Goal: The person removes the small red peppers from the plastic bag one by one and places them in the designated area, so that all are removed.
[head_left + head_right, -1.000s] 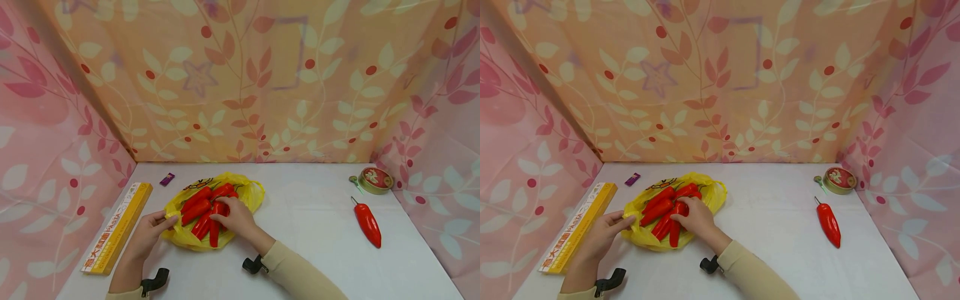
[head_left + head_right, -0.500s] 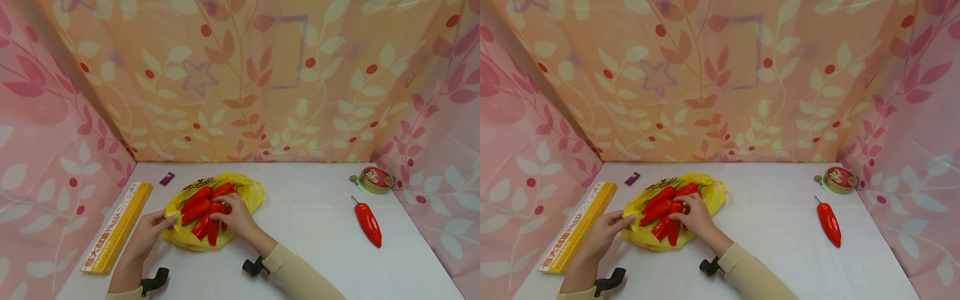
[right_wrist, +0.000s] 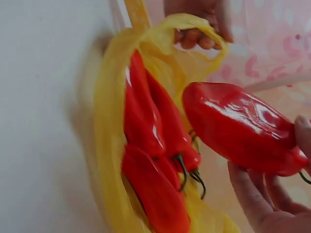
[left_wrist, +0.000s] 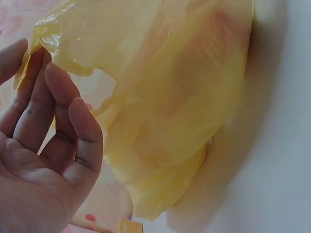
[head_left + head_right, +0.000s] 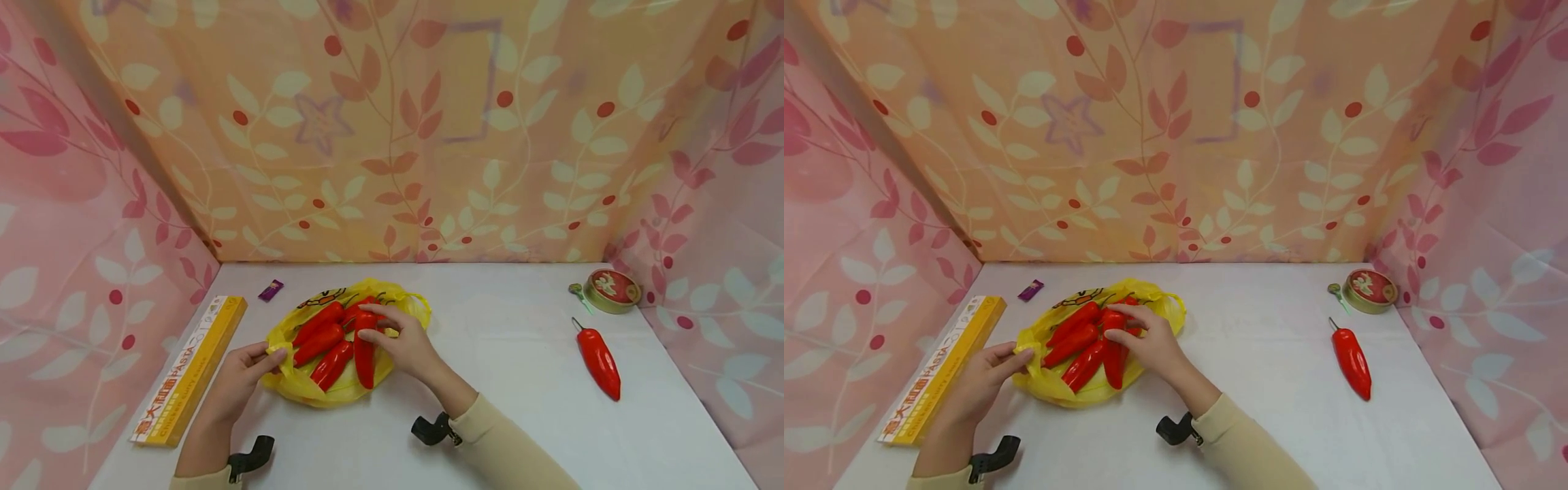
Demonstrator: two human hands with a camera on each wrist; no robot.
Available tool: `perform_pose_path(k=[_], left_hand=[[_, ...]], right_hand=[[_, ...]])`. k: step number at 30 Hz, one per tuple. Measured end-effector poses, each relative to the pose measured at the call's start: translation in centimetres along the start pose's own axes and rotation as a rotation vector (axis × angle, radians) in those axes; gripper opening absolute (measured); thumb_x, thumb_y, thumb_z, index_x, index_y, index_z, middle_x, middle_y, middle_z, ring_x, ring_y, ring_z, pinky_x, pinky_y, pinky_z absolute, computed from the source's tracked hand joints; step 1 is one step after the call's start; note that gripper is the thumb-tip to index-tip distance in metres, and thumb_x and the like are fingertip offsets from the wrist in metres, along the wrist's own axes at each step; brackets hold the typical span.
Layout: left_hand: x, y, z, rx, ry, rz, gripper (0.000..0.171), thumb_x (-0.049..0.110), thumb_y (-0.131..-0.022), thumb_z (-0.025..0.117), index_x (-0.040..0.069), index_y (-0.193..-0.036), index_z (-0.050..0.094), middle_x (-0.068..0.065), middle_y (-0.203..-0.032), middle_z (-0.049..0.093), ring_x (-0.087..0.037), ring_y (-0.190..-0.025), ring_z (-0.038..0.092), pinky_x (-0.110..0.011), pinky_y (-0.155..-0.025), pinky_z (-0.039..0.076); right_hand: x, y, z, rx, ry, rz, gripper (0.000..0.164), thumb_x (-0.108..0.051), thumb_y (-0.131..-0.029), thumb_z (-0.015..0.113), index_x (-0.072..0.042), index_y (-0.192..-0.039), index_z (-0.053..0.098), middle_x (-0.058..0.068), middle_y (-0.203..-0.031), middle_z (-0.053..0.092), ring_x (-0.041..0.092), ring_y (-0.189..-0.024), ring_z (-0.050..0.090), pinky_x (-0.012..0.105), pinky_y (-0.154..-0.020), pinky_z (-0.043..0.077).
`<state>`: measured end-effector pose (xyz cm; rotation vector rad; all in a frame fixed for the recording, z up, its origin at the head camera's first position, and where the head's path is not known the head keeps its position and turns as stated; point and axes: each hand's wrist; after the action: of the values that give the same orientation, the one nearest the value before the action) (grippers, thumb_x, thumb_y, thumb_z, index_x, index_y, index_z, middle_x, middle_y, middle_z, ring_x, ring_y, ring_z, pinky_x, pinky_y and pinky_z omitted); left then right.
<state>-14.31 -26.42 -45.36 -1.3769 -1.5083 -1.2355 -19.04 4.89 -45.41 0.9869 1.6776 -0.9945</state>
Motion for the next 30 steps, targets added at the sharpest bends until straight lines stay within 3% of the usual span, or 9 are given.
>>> perform_pose_path(k=[5,9,17,25,30], left_hand=[[0.0,-0.1,0.0,-0.004,-0.008,-0.003,0.042,0.033,-0.099,0.065,-0.004,-0.117,0.067,-0.001,-0.093,0.074,-0.015,-0.091,0.062,-0.02,-0.086,0.053],[0.0,0.0,-0.1,0.015,-0.013,-0.032,0.044,0.037,-0.098,0.066,-0.003,-0.118,0.068,-0.002,-0.095,0.074,-0.016,-0.093,0.062,-0.019,-0.087,0.052],[-0.1,0.0,-0.1,0.019,-0.005,-0.046,0.046,0.037,-0.098,0.067,-0.003,-0.12,0.067,-0.001,-0.096,0.074,-0.016,-0.092,0.062,-0.02,-0.087,0.053],[-0.1,-0.1,-0.1,0.01,0.003,-0.026,0.043,0.036,-0.098,0.066,-0.003,-0.118,0.067,0.0,-0.094,0.073,-0.016,-0.091,0.061,-0.02,-0.086,0.053],[-0.2,-0.1,-0.1,0.003,0.009,0.0,0.041,0.033,-0.099,0.066,-0.004,-0.117,0.067,0.0,-0.092,0.071,-0.015,-0.089,0.06,-0.021,-0.084,0.054]], right_hand=[[-0.3,0.8,-2.4,-0.051,0.097,0.007,0.044,-0.035,-0.091,0.076,-0.03,-0.133,0.066,-0.007,-0.121,0.07,0.016,-0.106,0.067,0.028,-0.083,0.057],[-0.1,1.7,-4.0,-0.029,0.139,0.044,0.046,-0.038,-0.089,0.077,-0.025,-0.132,0.067,-0.007,-0.121,0.07,0.018,-0.106,0.068,0.03,-0.083,0.058],[1.1,3.4,-7.9,0.043,0.113,0.121,0.043,-0.041,-0.091,0.075,-0.03,-0.131,0.066,0.0,-0.12,0.069,0.022,-0.109,0.067,0.032,-0.083,0.059],[1.9,6.1,-12.2,-0.022,0.042,0.191,0.06,-0.029,-0.087,0.08,-0.028,-0.142,0.055,0.006,-0.134,0.06,0.035,-0.122,0.057,0.041,-0.083,0.06],[2.6,7.5,-14.4,0.0,0.068,0.22,0.06,-0.026,-0.088,0.079,-0.032,-0.143,0.054,0.008,-0.139,0.057,0.039,-0.125,0.053,0.041,-0.083,0.06]])
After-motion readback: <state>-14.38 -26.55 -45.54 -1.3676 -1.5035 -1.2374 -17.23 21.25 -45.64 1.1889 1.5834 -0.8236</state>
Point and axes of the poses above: each hand's wrist, its own y-axis away from the middle knuckle, its own z-axis out of the palm, x = y × z
